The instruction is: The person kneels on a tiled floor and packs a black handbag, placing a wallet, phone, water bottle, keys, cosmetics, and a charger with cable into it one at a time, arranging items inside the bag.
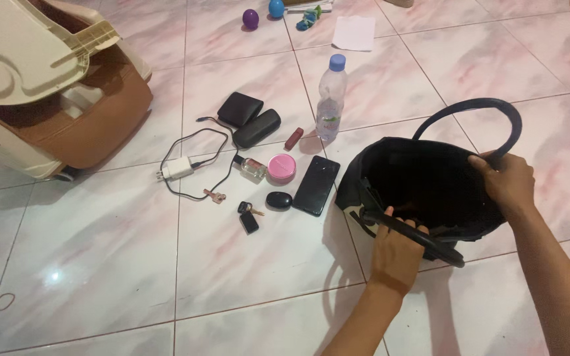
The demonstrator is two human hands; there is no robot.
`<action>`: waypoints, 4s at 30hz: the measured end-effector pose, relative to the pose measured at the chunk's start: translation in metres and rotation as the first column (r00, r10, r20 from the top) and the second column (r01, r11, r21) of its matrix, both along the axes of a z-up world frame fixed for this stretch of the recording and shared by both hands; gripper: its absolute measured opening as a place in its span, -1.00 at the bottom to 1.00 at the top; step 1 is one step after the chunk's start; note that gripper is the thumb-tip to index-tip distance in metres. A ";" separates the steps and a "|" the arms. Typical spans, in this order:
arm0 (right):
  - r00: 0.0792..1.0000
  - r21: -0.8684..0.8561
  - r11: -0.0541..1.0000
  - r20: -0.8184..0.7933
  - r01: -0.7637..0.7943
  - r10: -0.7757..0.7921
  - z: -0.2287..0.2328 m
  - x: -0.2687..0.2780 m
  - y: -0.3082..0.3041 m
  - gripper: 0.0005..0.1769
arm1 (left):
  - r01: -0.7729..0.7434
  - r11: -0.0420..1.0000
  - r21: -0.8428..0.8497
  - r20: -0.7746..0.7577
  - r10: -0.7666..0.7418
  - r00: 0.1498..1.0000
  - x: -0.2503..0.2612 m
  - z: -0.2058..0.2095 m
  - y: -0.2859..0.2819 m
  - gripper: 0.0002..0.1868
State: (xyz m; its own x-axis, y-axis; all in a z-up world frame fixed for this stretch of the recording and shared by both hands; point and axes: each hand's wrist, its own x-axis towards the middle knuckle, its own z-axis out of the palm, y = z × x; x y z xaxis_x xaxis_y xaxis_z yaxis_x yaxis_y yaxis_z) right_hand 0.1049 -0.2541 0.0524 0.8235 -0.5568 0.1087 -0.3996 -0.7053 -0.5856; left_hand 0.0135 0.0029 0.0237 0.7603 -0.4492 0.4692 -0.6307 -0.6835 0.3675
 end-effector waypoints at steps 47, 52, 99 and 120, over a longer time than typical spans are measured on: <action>0.966 -0.254 0.963 0.213 -0.092 0.149 0.012 -0.043 0.026 0.01 | -0.331 0.681 -0.653 -0.393 0.069 0.917 0.029 0.037 0.040 -0.57; 0.904 -0.213 0.974 0.426 0.073 0.025 0.009 -0.070 0.061 -0.52 | -0.395 0.708 -0.586 -0.560 -0.001 0.829 0.057 0.043 0.034 -0.53; 0.980 -0.109 0.979 -0.112 -0.174 0.162 0.141 -0.009 0.118 -0.63 | -0.195 0.939 -0.283 -0.631 -0.030 0.775 0.125 0.048 0.033 0.32; 0.840 -0.272 0.840 0.154 -0.470 0.520 0.049 0.127 0.220 0.08 | -0.008 0.960 -0.279 -0.639 -0.180 0.748 0.159 0.014 0.010 -0.19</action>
State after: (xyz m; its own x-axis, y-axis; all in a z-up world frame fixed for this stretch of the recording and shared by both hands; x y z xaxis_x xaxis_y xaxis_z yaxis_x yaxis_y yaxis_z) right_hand 0.2317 -0.0343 0.1018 0.9241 -0.0222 0.3815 0.1544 -0.8915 -0.4260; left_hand 0.1724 0.0132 0.0379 0.8834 -0.4680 -0.0246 -0.2222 -0.4643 0.8573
